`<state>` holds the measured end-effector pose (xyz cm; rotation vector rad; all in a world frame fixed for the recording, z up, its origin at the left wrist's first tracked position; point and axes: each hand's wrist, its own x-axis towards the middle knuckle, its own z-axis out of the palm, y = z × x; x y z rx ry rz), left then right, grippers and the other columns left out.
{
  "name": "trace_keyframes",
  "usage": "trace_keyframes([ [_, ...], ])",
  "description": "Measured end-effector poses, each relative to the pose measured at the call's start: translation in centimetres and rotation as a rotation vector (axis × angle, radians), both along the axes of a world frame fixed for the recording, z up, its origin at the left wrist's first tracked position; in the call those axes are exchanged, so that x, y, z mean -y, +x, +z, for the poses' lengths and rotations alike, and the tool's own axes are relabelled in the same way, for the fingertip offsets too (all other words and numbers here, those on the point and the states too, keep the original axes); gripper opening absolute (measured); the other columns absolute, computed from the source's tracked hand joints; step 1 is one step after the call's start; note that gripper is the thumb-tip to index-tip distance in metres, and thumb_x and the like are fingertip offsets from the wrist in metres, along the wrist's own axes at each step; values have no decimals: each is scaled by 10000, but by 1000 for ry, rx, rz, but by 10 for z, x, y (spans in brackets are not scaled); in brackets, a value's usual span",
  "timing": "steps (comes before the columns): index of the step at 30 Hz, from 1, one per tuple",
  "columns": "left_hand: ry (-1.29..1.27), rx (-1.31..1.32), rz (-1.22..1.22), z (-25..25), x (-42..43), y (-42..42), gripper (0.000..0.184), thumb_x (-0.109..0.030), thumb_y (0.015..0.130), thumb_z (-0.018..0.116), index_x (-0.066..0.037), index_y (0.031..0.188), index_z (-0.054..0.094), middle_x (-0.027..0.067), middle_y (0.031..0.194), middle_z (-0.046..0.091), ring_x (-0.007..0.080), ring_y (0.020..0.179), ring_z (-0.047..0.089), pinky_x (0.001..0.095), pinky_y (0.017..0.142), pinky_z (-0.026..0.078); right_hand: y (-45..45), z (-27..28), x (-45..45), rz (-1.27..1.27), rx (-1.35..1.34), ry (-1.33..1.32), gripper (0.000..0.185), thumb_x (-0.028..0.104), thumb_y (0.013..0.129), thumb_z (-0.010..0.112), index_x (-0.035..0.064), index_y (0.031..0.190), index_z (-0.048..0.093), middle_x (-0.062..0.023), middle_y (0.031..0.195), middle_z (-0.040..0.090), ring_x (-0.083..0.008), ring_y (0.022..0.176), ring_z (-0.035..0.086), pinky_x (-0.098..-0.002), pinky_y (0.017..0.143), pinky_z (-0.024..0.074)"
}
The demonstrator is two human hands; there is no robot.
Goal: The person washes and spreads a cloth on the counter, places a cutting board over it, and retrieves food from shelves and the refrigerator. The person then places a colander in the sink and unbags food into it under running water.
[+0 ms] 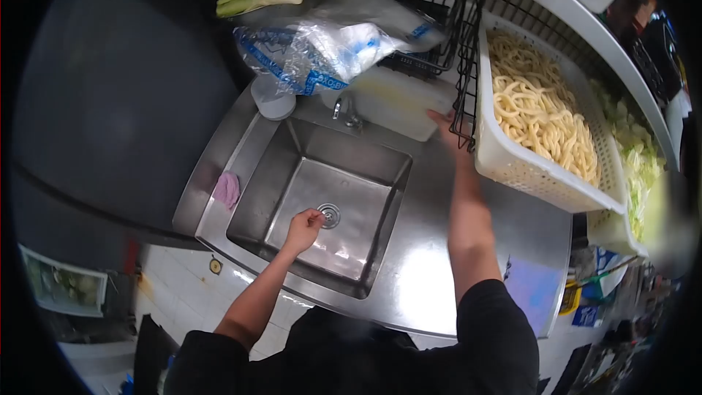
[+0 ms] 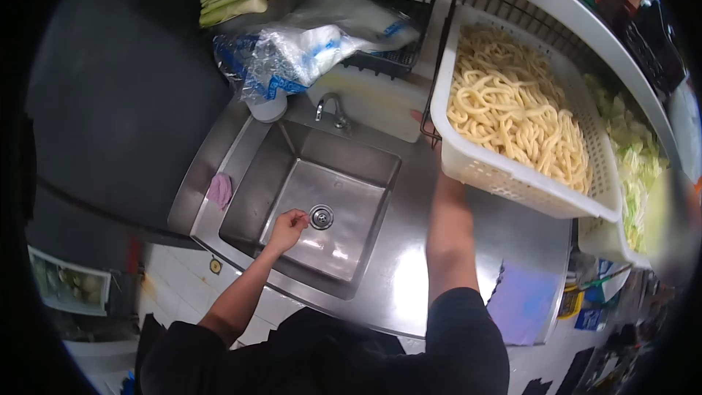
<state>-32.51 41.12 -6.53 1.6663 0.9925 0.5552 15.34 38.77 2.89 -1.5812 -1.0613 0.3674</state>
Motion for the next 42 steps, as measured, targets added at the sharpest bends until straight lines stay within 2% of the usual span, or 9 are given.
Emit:
trace_keyframes([
  [6,71,33,-160,23,-33,69,266,-115,865,692,-4,1099,628,55,818,690,121,754,637,285,715,507,136,-122,207,-310,412,486,523,254,860,731,27,1293,544,-106,1257,604,-222,1132,576,-358,998,439],
  [9,229,192,-240,57,-57,188,587,-100,792,759,-10,1305,491,111,957,689,158,944,645,319,843,496,7,10,271,-506,-171,-16,541,137,745,826,31,1222,594,-87,1172,644,-205,1052,595,-356,938,482],
  [11,352,322,-280,48,-76,266,716,-97,782,770,-21,1392,403,179,1125,647,204,1140,579,354,964,456,-21,18,317,-357,33,-187,402,102,720,820,44,1086,664,-74,1029,708,-181,968,647,-329,837,522],
  [16,739,282,-1010,54,-68,332,252,-159,925,560,-22,1094,687,116,1060,700,216,974,654,365,848,528,-91,9,396,-407,68,-29,378,-69,645,601,4,1012,655,-119,1127,692,-249,1086,635,-341,957,468],
  [19,529,-163,-843,140,20,270,269,-109,841,683,-8,1089,657,91,1019,683,169,944,627,335,812,508,-98,56,456,-416,-239,25,251,7,784,721,16,1022,643,-110,1100,688,-248,1057,640,-349,937,482],
  [21,224,338,-752,130,63,246,364,-163,875,701,1,1179,586,82,1049,660,171,954,625,335,832,506,-87,64,485,-471,-291,320,272,105,778,801,-6,968,642,-115,962,693,-190,956,647,-331,813,523],
  [26,-293,59,-440,115,234,259,346,-259,915,687,16,1101,590,99,996,683,187,794,670,339,745,546,-82,-8,578,-822,-503,-127,810,618,873,569,-97,1253,546,-299,1217,600,-419,1174,564,-422,1007,430],
  [39,-838,46,-448,26,458,372,520,-373,922,658,96,1135,590,190,1081,666,274,935,672,410,824,554,110,-31,760,-802,-201,-748,648,434,877,619,-91,1248,540,-270,1258,586,-393,1177,568,-447,998,449],
  [42,142,-951,-1057,55,436,363,559,-493,842,697,62,905,691,136,778,674,198,708,660,357,603,582,100,-55,788,-761,-171,-800,601,387,845,673,-87,1200,573,-274,1236,595,-390,1151,584,-446,973,466],
])
